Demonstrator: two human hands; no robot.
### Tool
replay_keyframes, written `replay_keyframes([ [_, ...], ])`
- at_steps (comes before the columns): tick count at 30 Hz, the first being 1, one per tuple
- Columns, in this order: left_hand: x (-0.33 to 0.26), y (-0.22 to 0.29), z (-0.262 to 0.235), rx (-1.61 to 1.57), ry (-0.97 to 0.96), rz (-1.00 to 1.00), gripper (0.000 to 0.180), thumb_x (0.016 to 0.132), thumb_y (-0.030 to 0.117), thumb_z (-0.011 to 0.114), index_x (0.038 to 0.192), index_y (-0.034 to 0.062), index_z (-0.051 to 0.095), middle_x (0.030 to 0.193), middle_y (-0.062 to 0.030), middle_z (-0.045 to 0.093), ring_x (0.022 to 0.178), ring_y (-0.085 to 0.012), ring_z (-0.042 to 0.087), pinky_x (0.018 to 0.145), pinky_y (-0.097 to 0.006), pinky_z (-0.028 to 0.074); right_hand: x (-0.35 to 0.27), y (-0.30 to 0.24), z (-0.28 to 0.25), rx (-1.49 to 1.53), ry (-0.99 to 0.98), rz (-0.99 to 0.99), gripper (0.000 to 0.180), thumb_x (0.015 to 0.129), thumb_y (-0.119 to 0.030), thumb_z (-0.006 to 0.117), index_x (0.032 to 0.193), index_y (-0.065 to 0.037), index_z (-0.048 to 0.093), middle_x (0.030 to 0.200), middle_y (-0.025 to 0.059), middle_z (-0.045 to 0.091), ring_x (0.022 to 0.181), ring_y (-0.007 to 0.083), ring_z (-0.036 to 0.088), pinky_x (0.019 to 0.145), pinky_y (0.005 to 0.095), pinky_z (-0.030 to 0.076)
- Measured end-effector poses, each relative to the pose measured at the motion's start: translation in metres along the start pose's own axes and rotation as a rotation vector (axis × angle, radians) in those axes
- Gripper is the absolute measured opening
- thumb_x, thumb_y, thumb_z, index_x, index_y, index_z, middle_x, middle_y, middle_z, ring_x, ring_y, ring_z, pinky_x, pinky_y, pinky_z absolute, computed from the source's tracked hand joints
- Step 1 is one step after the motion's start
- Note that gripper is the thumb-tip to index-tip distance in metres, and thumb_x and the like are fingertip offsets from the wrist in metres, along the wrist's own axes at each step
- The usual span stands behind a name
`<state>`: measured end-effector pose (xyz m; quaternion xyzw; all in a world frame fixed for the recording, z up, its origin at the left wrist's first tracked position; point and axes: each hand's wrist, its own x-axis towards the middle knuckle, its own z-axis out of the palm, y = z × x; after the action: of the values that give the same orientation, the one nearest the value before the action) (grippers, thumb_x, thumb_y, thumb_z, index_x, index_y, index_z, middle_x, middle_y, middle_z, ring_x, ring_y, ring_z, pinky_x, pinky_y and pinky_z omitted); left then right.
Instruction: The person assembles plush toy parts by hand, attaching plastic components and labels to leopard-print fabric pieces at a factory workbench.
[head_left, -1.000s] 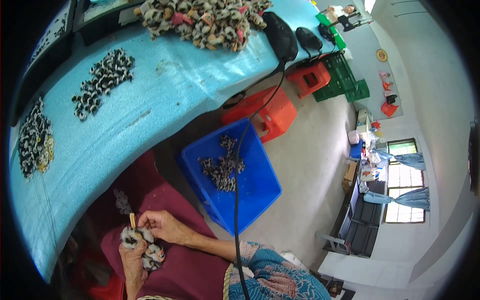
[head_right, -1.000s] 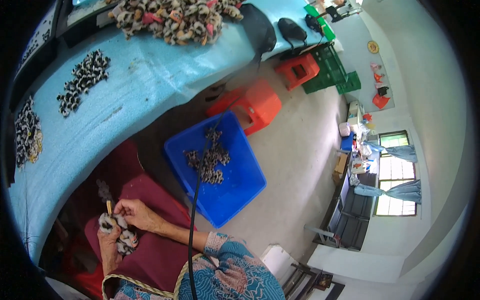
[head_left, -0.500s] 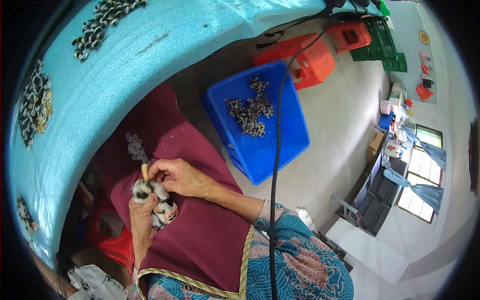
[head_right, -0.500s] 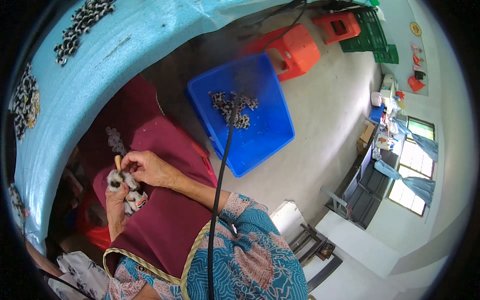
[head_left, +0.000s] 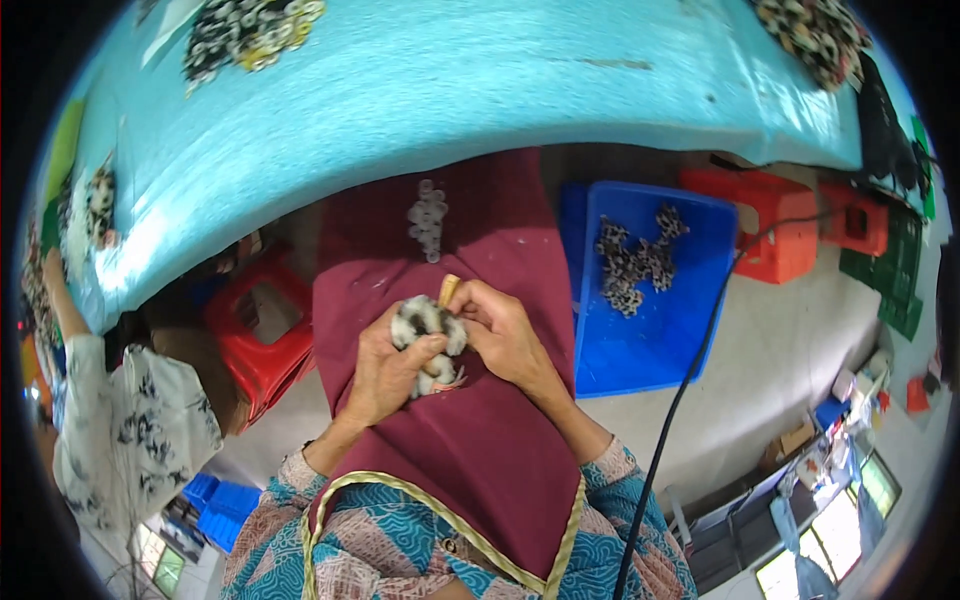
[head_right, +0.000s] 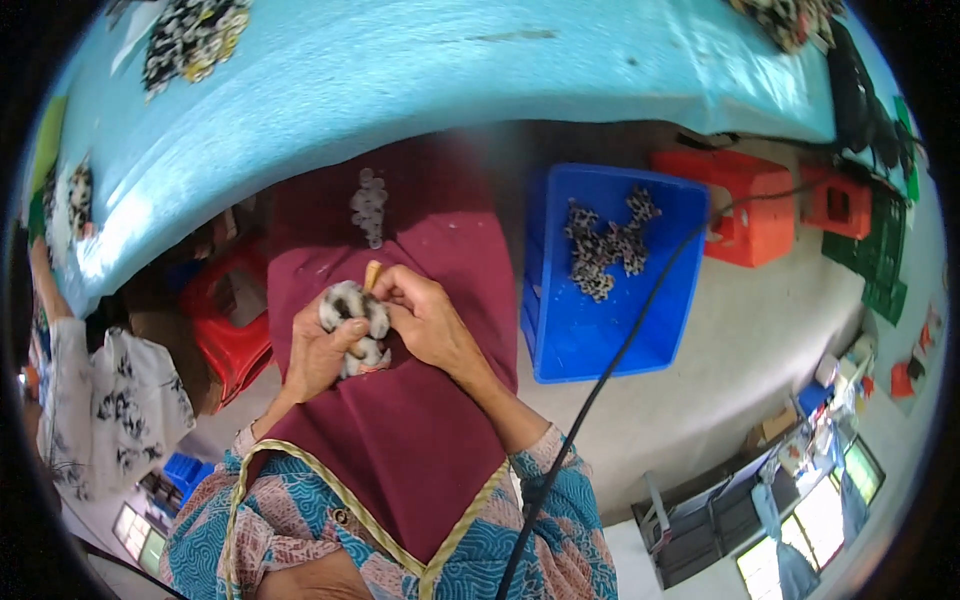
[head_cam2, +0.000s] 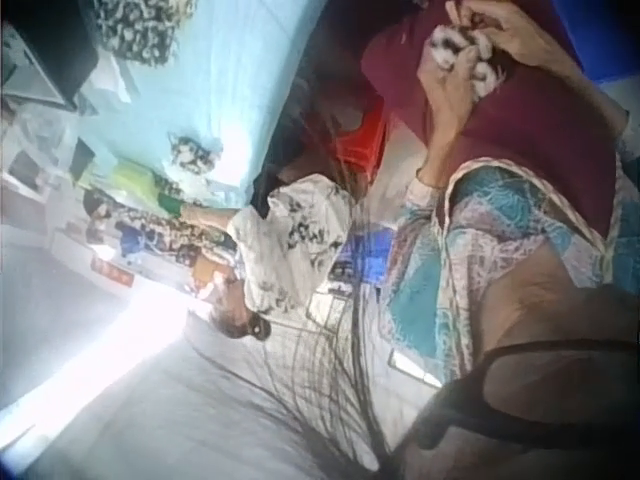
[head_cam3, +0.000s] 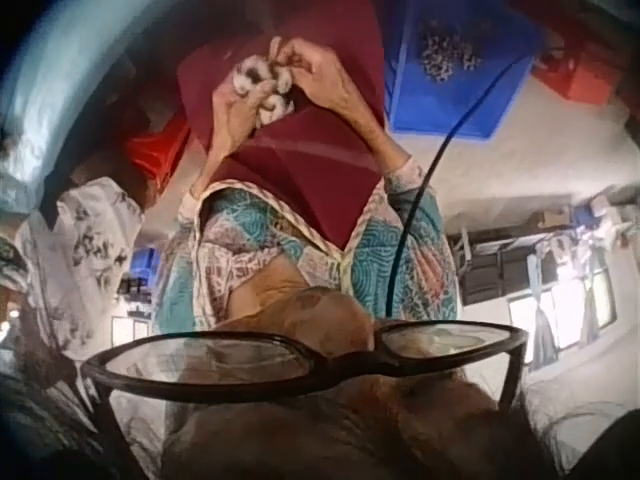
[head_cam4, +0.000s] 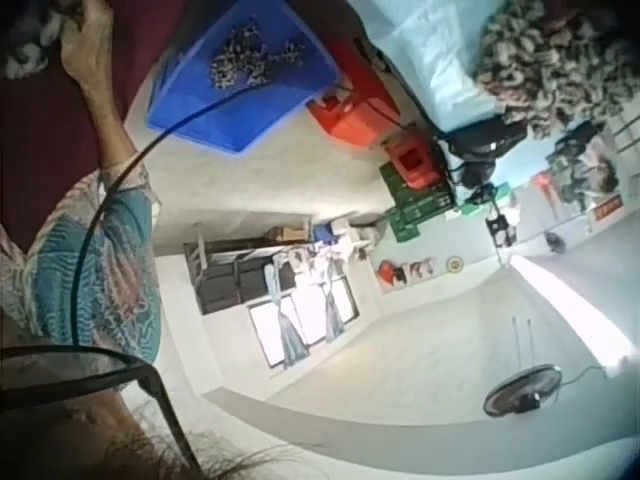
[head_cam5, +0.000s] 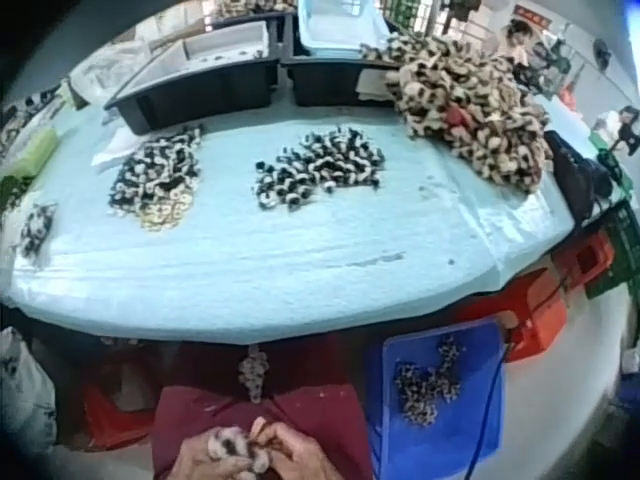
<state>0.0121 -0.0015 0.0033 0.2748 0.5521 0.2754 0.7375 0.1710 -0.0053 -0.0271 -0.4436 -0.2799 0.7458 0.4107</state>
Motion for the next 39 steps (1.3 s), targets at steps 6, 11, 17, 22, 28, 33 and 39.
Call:
replay_keyframes([
  [6,-0.007,0.009,0.005,0.495,0.133,0.470,0.030,0.064,-0.004,0.064,0.093,-0.0026,0.055,0.090,-0.0093,0.058,0.076,-0.0154,0.057,0.066,-0.025,0.046,-0.005,-0.013,0.012,-0.014,0.030,-0.082,0.011,0.082,0.008,0.049,0.090,0.001,0.048,0.083,0.0026,0.052,0.078,0.0061,0.052,0.070,0.0199,0.044],
  [11,0.003,0.012,0.004,0.570,0.178,0.702,0.027,0.062,0.000,0.065,0.087,-0.0023,0.056,0.080,-0.0085,0.059,0.069,-0.0159,0.058,0.064,-0.025,0.046,0.000,-0.010,0.010,0.120,0.020,-0.095,0.008,0.084,0.004,0.051,0.090,0.000,0.046,0.083,0.0017,0.053,0.076,0.0049,0.052,0.067,0.0188,0.044],
  [17,0.015,0.027,0.012,0.475,0.202,0.707,0.029,0.057,0.005,0.068,0.082,-0.0015,0.056,0.071,-0.0075,0.055,0.061,-0.0159,0.056,0.056,-0.026,0.043,0.002,-0.027,0.024,0.038,0.099,-0.227,0.007,0.084,0.004,0.051,0.087,0.001,0.046,0.085,0.0021,0.052,0.076,0.0052,0.052,0.067,0.0192,0.044],
  [22,0.005,0.024,0.000,0.571,0.131,0.917,0.033,0.061,0.017,0.073,0.083,0.0003,0.056,0.072,-0.0080,0.059,0.058,-0.0205,0.058,0.053,-0.030,0.046,-0.012,-0.037,0.033,-0.019,0.092,-0.209,0.009,0.084,0.006,0.049,0.090,0.000,0.044,0.086,0.0042,0.051,0.078,0.0052,0.049,0.068,0.0191,0.043],
  [28,-0.003,0.042,-0.019,0.848,-0.004,1.555,0.024,0.061,0.012,0.066,0.084,0.0047,0.060,0.085,-0.0080,0.061,0.083,-0.0215,0.052,0.063,-0.031,0.047,-0.020,-0.040,0.040,-0.190,-0.028,-0.624,0.016,0.081,0.006,0.054,0.090,-0.002,0.043,0.079,0.0133,0.053,0.069,0.0170,0.051,0.064,0.0262,0.042],
  [33,-0.006,0.033,-0.025,0.754,0.046,1.668,0.030,0.059,0.011,0.063,0.088,0.0030,0.062,0.090,-0.0081,0.049,0.089,-0.0241,0.048,0.067,-0.036,0.048,-0.021,-0.040,0.042,-0.357,-0.051,-0.749,0.021,0.078,0.008,0.056,0.092,-0.003,0.044,0.077,0.0140,0.055,0.062,0.0181,0.052,0.058,0.0288,0.043],
  [39,-0.007,0.038,-0.034,0.638,-0.260,1.476,0.027,0.063,0.007,0.061,0.088,-0.0022,0.058,0.088,-0.0125,0.053,0.075,-0.0288,0.058,0.061,-0.038,0.051,-0.024,-0.042,0.046,-0.402,-0.101,-0.743,0.016,0.081,0.004,0.056,0.091,-0.002,0.045,0.077,0.0134,0.056,0.062,0.0182,0.052,0.058,0.0281,0.044],
])
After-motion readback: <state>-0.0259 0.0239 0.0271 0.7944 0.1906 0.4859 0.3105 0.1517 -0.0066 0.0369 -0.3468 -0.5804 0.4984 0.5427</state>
